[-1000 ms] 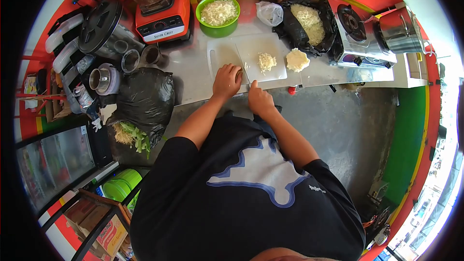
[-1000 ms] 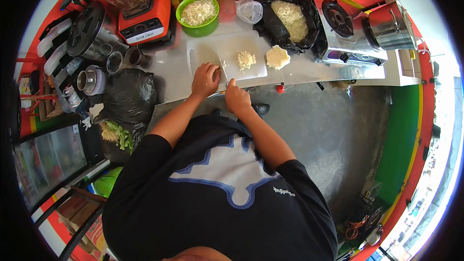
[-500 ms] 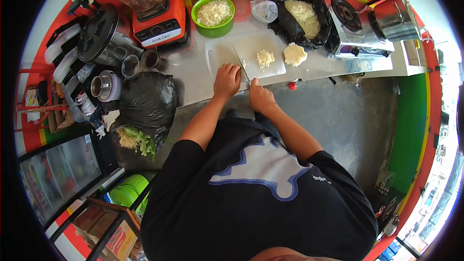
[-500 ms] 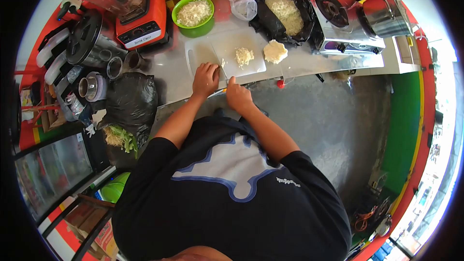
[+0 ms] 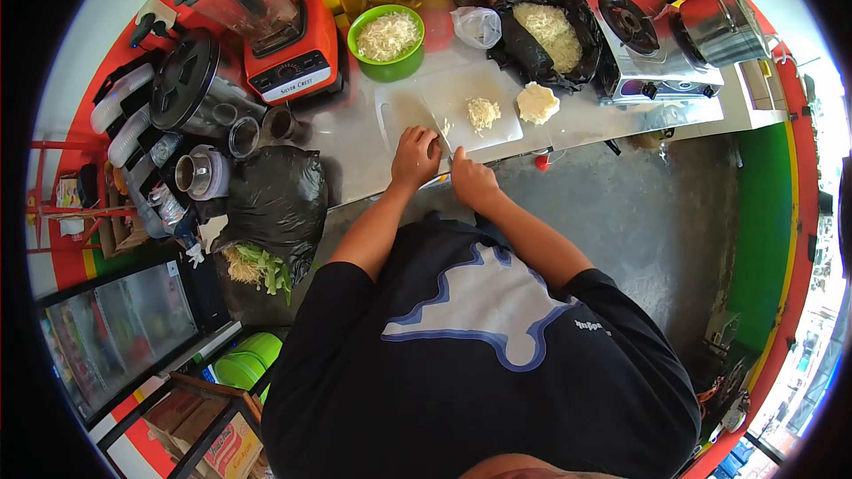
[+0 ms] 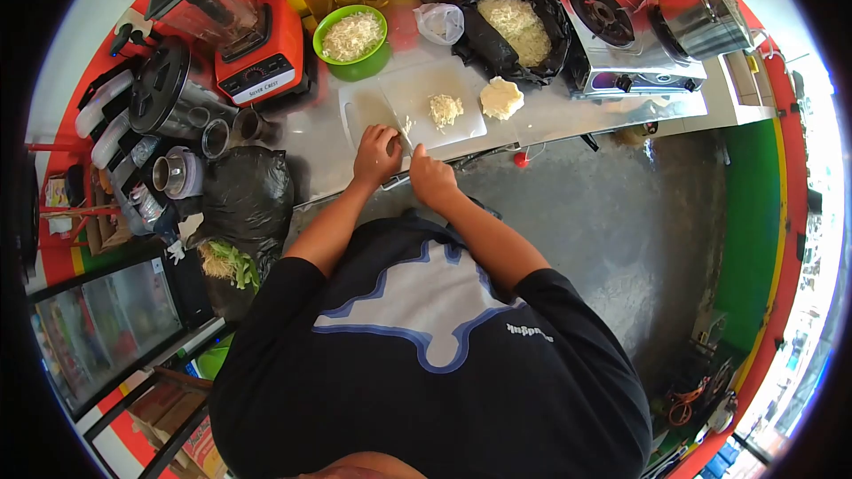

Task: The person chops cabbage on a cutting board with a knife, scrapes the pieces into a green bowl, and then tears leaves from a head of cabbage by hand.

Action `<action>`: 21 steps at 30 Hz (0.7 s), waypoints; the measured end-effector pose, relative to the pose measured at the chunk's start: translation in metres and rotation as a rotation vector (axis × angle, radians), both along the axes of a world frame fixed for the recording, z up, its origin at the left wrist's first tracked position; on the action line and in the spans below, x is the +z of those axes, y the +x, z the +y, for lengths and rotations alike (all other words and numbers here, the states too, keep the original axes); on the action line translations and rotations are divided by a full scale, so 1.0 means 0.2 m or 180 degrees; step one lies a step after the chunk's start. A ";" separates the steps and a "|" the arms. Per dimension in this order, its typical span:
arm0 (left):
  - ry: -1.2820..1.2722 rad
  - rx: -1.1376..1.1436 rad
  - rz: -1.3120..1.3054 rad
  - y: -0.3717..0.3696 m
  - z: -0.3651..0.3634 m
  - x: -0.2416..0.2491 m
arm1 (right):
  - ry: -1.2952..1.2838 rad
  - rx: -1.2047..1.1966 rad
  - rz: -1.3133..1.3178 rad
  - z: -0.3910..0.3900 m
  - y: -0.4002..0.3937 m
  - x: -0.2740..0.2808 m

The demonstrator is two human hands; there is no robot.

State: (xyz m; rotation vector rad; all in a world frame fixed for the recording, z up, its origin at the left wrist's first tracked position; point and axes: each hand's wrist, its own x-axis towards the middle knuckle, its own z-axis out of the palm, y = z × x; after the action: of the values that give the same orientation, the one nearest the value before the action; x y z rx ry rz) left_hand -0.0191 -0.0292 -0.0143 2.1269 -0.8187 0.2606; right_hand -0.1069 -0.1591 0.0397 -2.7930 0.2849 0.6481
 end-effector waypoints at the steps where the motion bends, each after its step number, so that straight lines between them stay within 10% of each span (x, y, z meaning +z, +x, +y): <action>1: -0.0031 -0.0057 0.0040 0.00 0.00 0.01 | 0.0123 -0.0009 -0.0090 -0.01 0.05 0.00; 21: -0.0144 -0.0012 0.0051 -0.01 -0.01 0.01 | 0.0416 -0.0092 0.0074 -0.01 0.11 0.09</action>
State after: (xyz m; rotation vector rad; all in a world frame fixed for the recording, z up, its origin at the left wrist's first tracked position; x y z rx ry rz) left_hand -0.0210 -0.0314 -0.0123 2.0825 -0.8004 0.2574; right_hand -0.0858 -0.1601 0.0585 -2.6538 0.2768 0.6680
